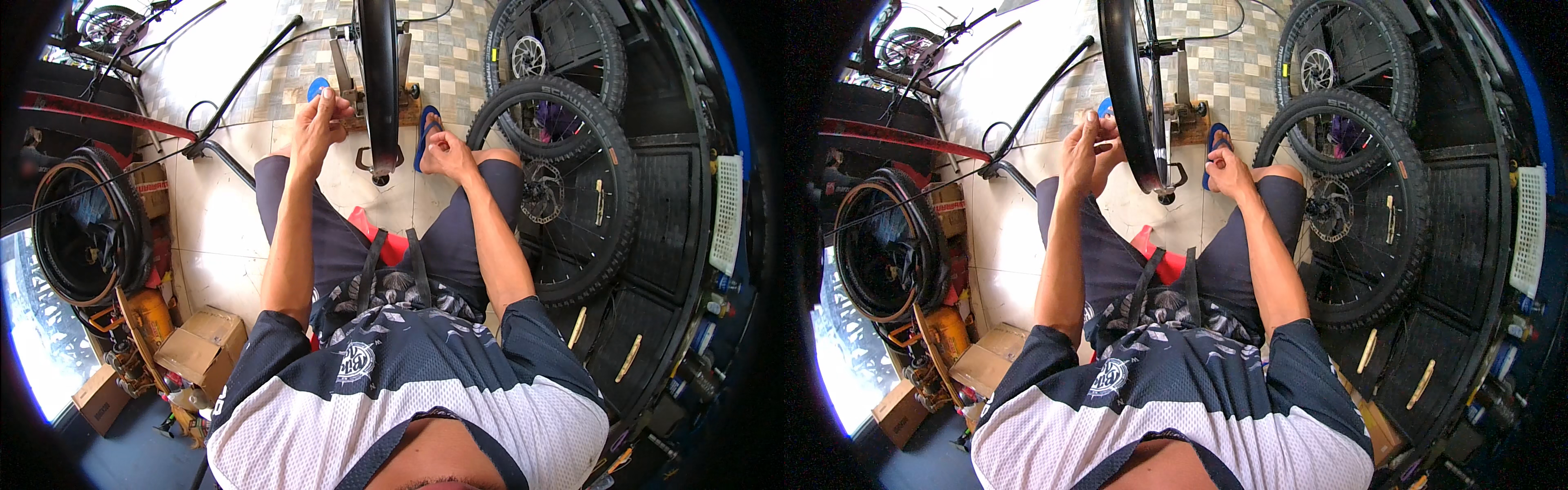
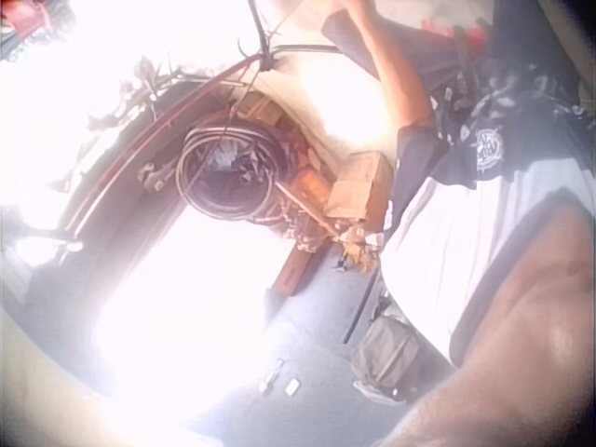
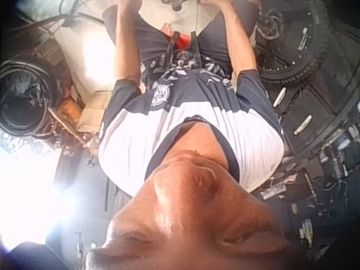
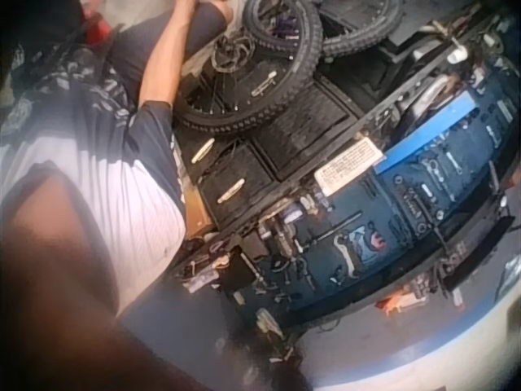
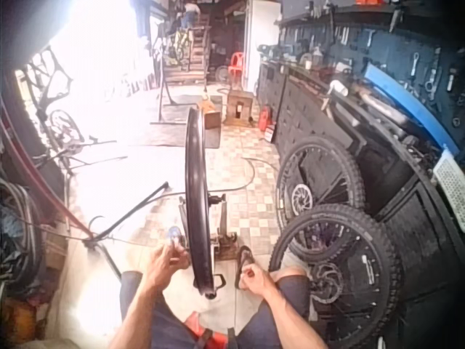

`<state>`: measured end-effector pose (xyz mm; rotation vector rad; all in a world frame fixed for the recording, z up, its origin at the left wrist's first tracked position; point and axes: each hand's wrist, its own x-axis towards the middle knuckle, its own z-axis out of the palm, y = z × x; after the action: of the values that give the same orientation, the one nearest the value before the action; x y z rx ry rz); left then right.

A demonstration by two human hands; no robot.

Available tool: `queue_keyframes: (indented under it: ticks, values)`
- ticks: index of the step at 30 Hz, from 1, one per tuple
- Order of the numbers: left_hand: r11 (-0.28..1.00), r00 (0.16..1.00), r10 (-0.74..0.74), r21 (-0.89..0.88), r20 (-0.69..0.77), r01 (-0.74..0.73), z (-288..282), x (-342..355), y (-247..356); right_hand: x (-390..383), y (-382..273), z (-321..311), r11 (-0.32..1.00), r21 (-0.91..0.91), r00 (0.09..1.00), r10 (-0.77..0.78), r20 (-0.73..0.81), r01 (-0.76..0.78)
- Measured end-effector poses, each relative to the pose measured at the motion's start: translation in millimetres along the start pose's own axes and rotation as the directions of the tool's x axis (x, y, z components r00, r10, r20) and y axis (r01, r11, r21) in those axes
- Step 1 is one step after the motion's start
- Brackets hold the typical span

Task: The person adjusts the spokes of a bicycle wheel mounted on a truing stand, using a spoke wrench to tighten or loosen individual spokes while rotating the wheel to check alignment.

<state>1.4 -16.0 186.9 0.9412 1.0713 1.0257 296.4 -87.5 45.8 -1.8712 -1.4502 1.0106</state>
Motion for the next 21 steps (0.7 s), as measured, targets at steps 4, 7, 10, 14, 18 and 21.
queue_keyframes:
  ticks: [4,7,10,14,18,21]
  values:
    - [0.999,0.999,-0.033,-0.041,0.008,0.033,-5,4,-25,1,3,1,1.000,-0.001,1.000,0.018,0.011,-0.018]
    - [0.997,0.997,-0.067,0.032,-0.022,0.068,-8,6,-40,3,6,2,0.999,-0.022,0.999,0.044,0.024,-0.043]
    - [0.997,0.999,-0.048,0.064,-0.010,0.049,-12,8,-50,4,7,2,0.999,-0.019,0.998,0.048,0.032,-0.047]
    - [0.995,0.999,-0.049,0.092,-0.002,0.049,-15,10,-55,4,6,2,1.000,0.000,0.999,0.017,0.031,-0.017]
    - [0.991,0.997,-0.073,0.113,-0.015,0.075,-16,10,-58,4,5,3,1.000,-0.013,1.000,0.001,0.023,-0.001]
    - [0.987,0.996,-0.087,0.137,-0.027,0.090,-16,9,-62,4,4,3,1.000,-0.011,1.000,-0.003,0.027,0.003]
